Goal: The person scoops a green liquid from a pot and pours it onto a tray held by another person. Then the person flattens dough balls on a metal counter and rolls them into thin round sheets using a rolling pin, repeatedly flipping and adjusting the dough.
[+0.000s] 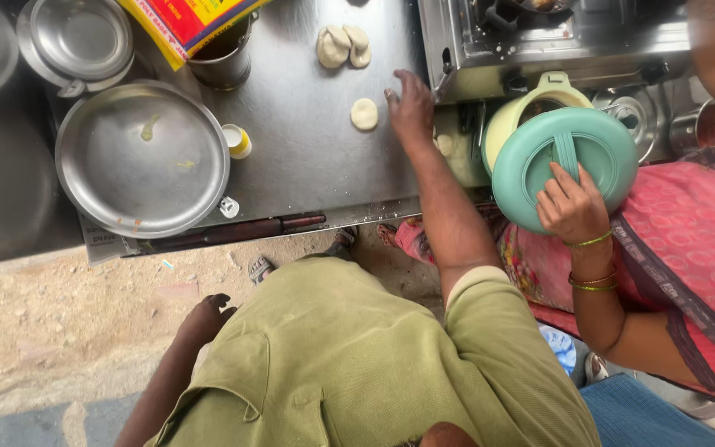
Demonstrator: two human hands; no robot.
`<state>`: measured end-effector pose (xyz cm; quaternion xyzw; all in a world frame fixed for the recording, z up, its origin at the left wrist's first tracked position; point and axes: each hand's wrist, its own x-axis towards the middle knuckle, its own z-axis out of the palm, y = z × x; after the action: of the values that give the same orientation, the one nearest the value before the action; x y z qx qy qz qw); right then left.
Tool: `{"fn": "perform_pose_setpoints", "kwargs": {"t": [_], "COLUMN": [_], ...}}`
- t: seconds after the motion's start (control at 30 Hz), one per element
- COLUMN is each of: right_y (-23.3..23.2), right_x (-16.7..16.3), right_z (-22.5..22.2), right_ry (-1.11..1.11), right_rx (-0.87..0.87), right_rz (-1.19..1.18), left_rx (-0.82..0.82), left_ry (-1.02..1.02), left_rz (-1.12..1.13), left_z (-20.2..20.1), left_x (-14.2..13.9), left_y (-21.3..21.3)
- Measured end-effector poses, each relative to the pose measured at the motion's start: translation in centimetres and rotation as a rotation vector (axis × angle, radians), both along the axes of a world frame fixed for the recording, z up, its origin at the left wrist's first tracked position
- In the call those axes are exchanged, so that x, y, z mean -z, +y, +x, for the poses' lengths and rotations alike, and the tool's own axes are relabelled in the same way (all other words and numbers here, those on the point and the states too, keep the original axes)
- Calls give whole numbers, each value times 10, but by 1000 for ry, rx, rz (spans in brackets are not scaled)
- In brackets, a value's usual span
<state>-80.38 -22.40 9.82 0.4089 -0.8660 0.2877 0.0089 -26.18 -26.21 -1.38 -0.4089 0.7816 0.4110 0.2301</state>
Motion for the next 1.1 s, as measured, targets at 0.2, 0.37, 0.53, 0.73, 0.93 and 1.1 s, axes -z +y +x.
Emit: {"fn": "perform_pose_setpoints", "kwargs": {"t": [0.2, 0.37, 0.53, 0.73, 0.93, 1.1], "right_y": [11, -14, -9, -3, 3, 2], "right_x": [27, 28, 22, 39, 25, 14], "right_z": [43, 63, 69, 54, -1, 1], "right_ry": [124, 135, 122, 75, -478, -30], "right_rx": [-390, -251, -231, -293, 11, 62], "right_rz": [548, 628, 669, 572, 196, 247], "left_rx": [-27, -30, -10, -31, -39, 0], "left_ry": [8, 19, -28, 19, 23, -73], "left_rz": [-51, -22, 26, -26, -52, 17], "left_z": [0, -1, -8, -8, 3, -1], "left_x": [1, 3, 3, 4, 4, 4], "left_y": [-11, -8, -5, -11, -9, 1]}}
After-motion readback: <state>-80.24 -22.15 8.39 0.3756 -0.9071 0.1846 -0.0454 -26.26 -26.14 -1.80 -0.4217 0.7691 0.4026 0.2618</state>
